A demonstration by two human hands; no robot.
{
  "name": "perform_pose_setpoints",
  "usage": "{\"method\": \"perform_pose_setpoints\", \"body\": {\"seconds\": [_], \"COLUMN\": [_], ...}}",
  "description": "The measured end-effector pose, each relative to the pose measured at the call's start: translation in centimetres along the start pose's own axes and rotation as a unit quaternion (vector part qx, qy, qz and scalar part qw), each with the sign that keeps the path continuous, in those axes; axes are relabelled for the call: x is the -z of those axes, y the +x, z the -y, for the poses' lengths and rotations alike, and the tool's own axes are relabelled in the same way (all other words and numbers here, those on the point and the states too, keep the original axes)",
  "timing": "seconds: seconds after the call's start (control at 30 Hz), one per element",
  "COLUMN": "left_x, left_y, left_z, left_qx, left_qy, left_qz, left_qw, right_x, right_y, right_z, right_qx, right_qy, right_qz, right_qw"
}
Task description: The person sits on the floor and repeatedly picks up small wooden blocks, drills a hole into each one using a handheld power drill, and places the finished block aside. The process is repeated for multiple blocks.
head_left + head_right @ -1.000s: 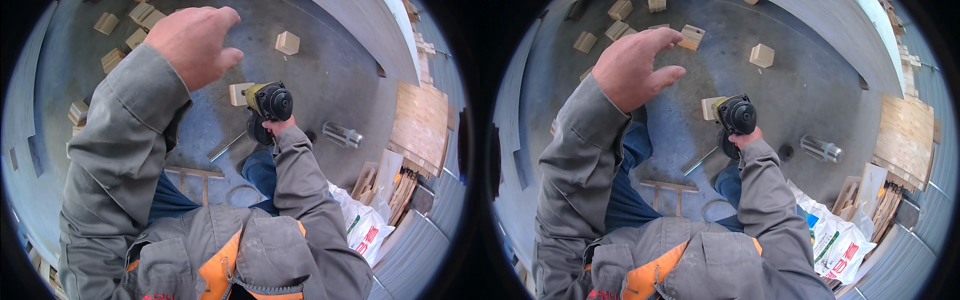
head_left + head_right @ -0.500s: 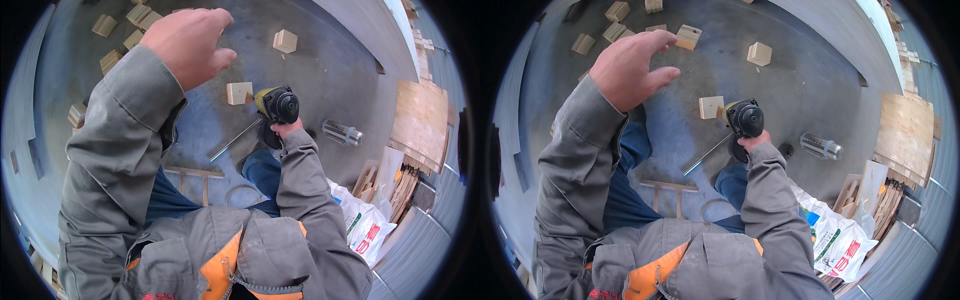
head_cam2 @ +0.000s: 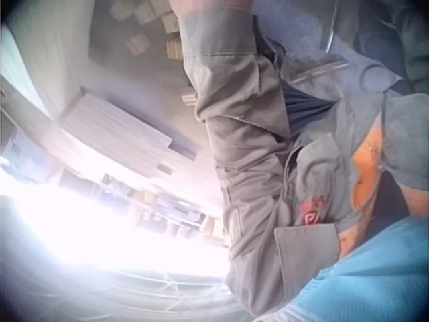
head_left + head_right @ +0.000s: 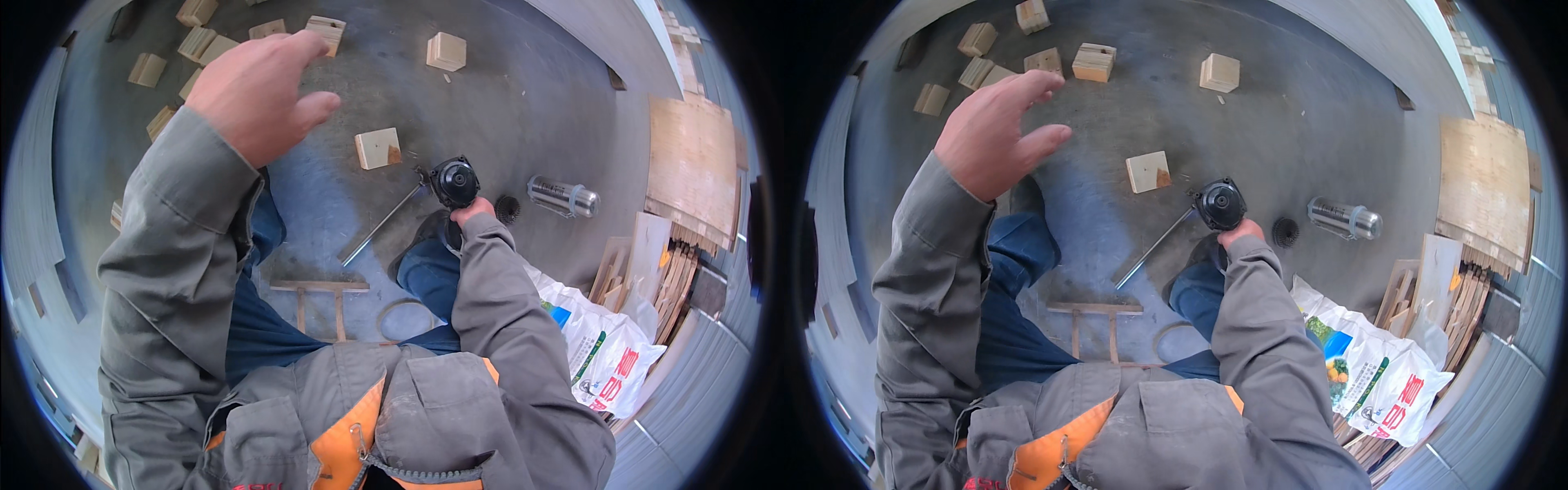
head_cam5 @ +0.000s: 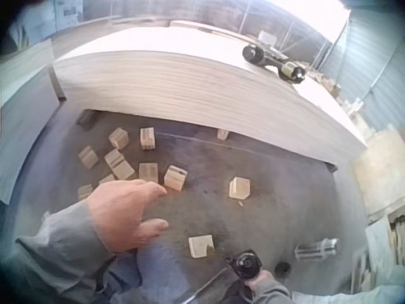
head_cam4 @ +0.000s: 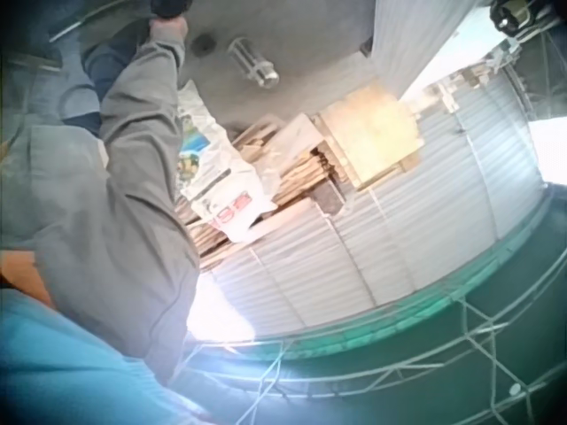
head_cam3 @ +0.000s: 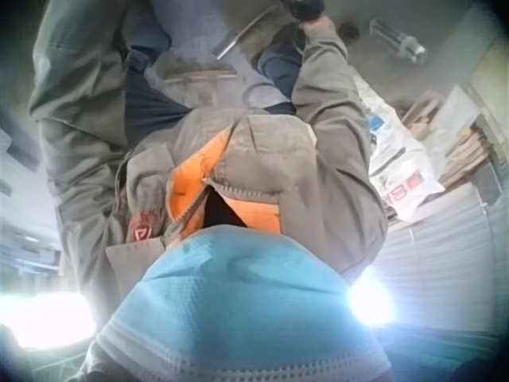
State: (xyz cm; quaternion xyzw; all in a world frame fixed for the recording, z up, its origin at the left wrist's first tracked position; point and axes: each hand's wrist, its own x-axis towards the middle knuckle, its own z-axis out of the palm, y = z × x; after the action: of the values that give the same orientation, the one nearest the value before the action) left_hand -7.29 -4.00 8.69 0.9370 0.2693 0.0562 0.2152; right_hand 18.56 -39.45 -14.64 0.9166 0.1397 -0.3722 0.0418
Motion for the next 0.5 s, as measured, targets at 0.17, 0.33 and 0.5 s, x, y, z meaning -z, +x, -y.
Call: {"method": "perform_pose_setpoints", "body": {"seconds": [0.17,0.33,0.5], "left_x": [-1.6,-3.3,-7.8], "left_y": [0.6,-0.1,-0.2], "left_z": [-0.2,0.8,2.2], "left_qx": [-0.015,0.047,0.11], "left_qy": [0.008,0.014,0.071], "left_qz": [0.013,0.087,0.21], "left_qw": [1.0,0.995,0.969], "right_x": [-2.4,-1.7,-1.1], "right_y": [2.1,2.1,2.8], "right_z": [-3.2,-2.2,-2.8], "right_qx": [0.003,-0.041,-0.072], "right_qy": [0.021,0.031,0.143], "right_qz": [-0.031,-0.019,-0.002], "right_qw": [0.999,0.998,0.987]}}
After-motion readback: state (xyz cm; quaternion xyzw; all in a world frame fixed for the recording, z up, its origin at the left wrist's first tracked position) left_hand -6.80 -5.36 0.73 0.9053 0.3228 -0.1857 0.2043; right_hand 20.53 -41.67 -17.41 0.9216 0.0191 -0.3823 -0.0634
